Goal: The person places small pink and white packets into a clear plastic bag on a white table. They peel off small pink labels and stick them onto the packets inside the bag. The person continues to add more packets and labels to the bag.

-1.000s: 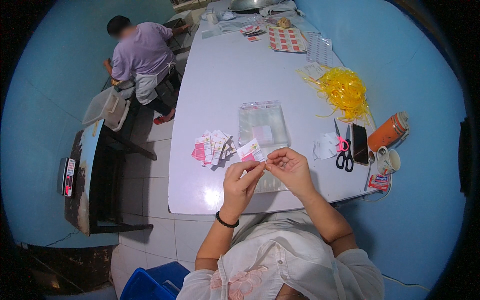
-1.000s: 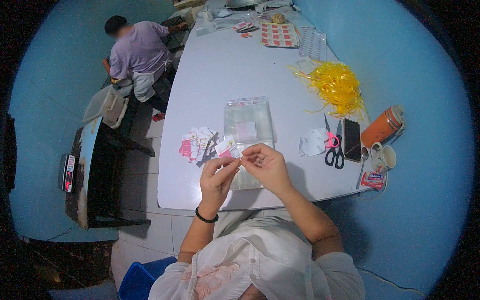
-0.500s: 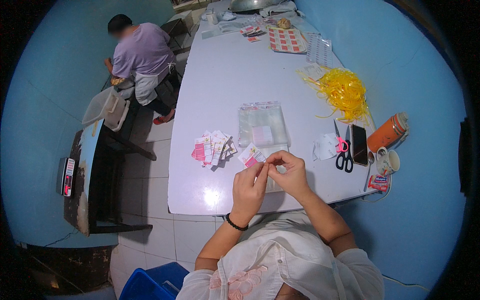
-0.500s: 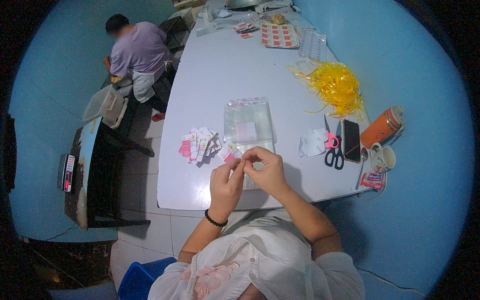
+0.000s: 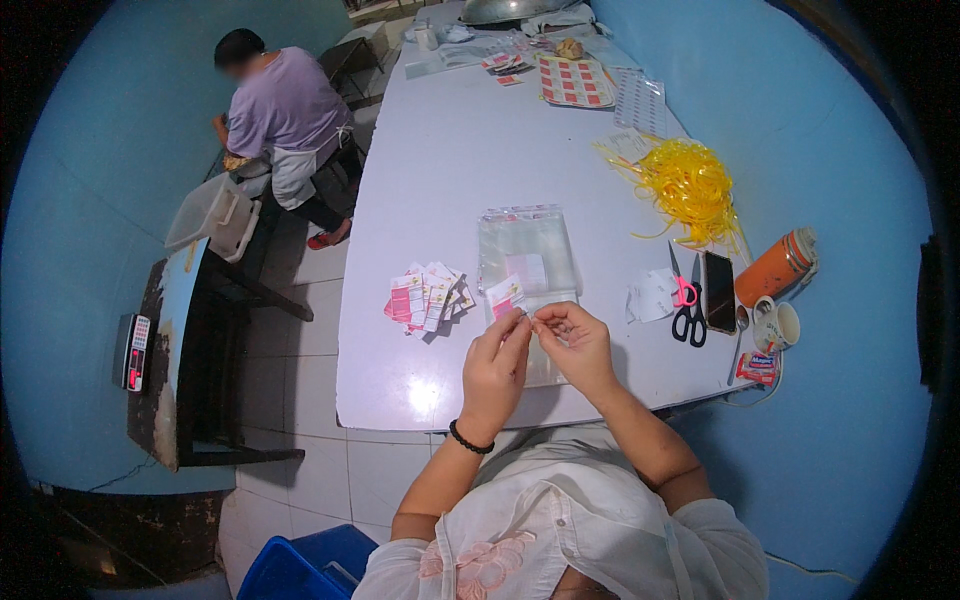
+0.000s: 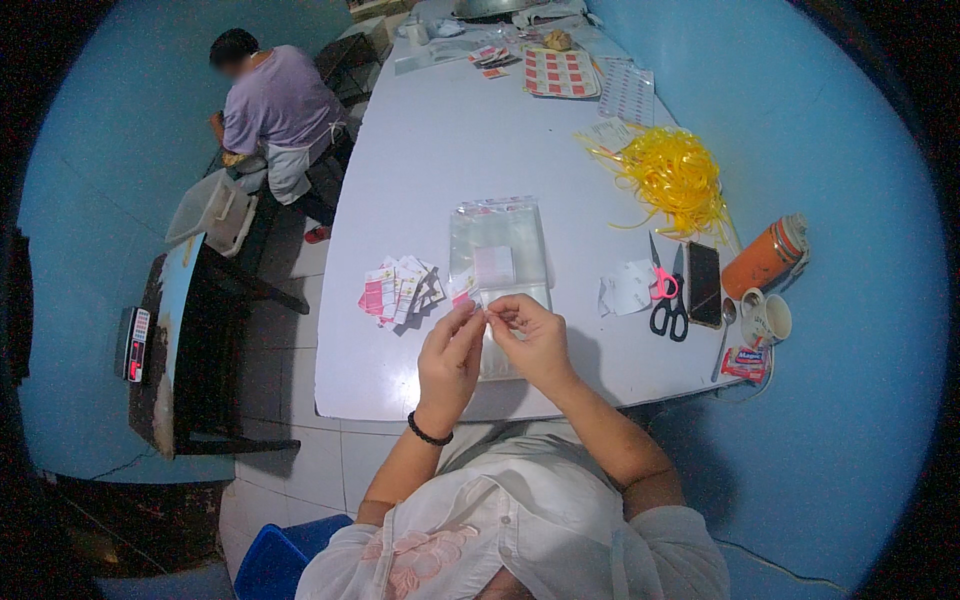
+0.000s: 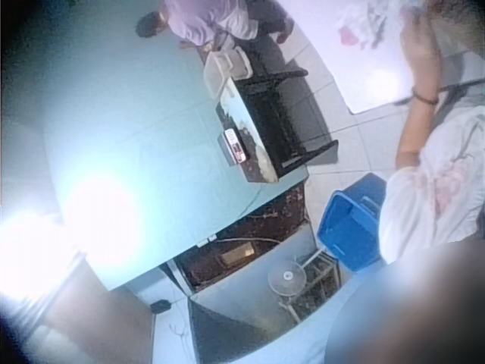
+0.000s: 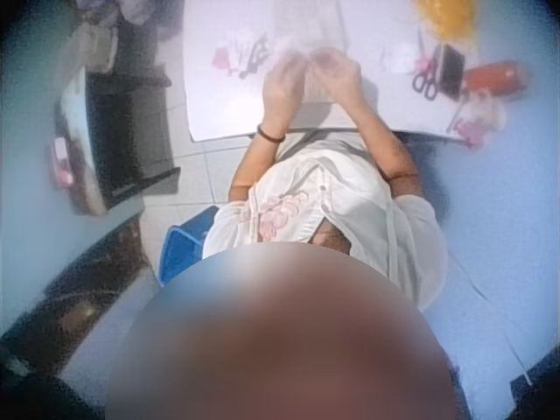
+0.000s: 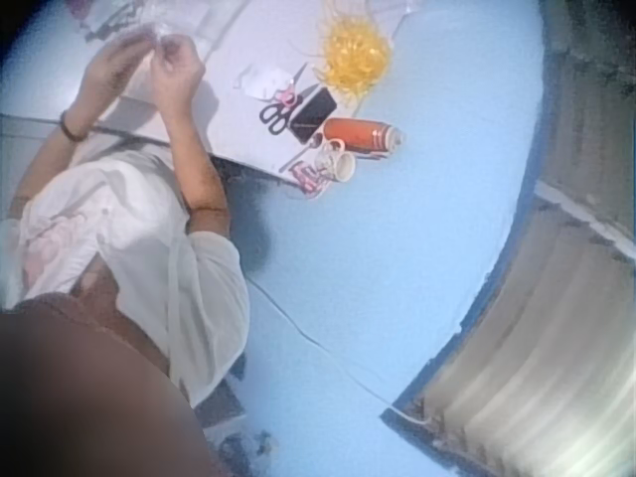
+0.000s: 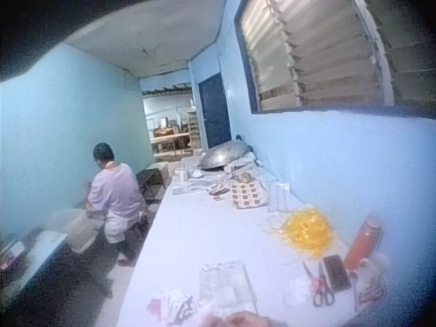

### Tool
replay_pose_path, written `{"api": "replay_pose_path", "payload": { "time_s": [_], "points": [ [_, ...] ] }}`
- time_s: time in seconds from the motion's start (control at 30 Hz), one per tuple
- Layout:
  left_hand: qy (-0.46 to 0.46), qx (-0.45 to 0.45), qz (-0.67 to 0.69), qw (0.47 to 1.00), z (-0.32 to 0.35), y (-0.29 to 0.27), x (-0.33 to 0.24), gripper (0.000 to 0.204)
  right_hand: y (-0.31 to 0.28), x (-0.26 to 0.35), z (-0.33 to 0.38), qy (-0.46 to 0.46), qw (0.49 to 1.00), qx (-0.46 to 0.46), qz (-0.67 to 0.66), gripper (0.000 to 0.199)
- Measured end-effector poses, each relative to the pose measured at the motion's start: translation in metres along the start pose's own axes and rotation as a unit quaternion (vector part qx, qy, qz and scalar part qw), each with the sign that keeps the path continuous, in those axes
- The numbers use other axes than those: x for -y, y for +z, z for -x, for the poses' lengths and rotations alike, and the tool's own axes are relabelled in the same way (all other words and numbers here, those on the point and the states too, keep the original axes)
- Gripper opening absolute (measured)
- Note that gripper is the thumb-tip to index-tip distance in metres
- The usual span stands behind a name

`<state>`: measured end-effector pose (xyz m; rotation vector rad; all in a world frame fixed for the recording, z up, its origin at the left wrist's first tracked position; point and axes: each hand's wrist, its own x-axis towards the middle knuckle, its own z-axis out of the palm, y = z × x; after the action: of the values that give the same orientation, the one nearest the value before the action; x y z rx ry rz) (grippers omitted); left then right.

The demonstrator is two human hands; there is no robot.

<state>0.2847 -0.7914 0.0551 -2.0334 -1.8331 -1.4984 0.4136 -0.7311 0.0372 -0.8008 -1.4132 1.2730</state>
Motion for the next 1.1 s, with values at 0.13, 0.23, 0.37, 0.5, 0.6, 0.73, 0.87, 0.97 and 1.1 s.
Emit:
{"api": "replay_pose_path", "payload": {
  "time_s": [0.13,0.23,0.37,0.5,0.6,0.73,0.87,0.97,1.1],
  "points": [
    [-0.028,-0.008,0.061,0.998,-0.006,0.001,-0.002,0.017,-0.003,-0.001,0.004,0.015,0.999,0.009,0.032,0.015],
    [-0.031,0.000,0.071,0.997,-0.009,-0.003,0.002,0.013,-0.016,-0.009,0.005,-0.017,0.997,0.010,0.079,0.016],
    [-0.103,-0.059,0.095,0.988,-0.019,-0.029,0.036,0.013,-0.071,-0.016,-0.006,-0.009,0.995,-0.074,0.072,0.018],
    [-0.192,-0.122,0.193,0.954,-0.015,-0.055,0.067,0.011,-0.134,-0.008,-0.020,-0.126,0.903,-0.155,0.381,0.018],
    [-0.259,-0.128,0.332,0.898,-0.010,-0.053,0.073,0.012,-0.131,-0.007,-0.025,-0.114,0.852,-0.076,0.505,0.017],
    [-0.144,-0.051,0.149,0.977,0.001,-0.024,0.047,0.015,-0.081,-0.003,-0.018,-0.167,0.888,0.007,0.427,0.017],
    [0.064,0.059,0.004,0.996,0.016,0.003,0.023,0.019,-0.046,-0.003,-0.022,-0.037,0.953,0.145,0.263,0.018],
    [0.105,0.120,0.008,0.987,0.027,0.010,0.025,0.018,-0.040,-0.014,-0.034,0.056,0.954,0.162,0.244,0.022],
    [0.065,0.163,-0.002,0.984,0.044,0.014,0.039,0.018,-0.048,-0.030,-0.039,0.021,0.940,0.189,0.284,0.024]
  ]
}}
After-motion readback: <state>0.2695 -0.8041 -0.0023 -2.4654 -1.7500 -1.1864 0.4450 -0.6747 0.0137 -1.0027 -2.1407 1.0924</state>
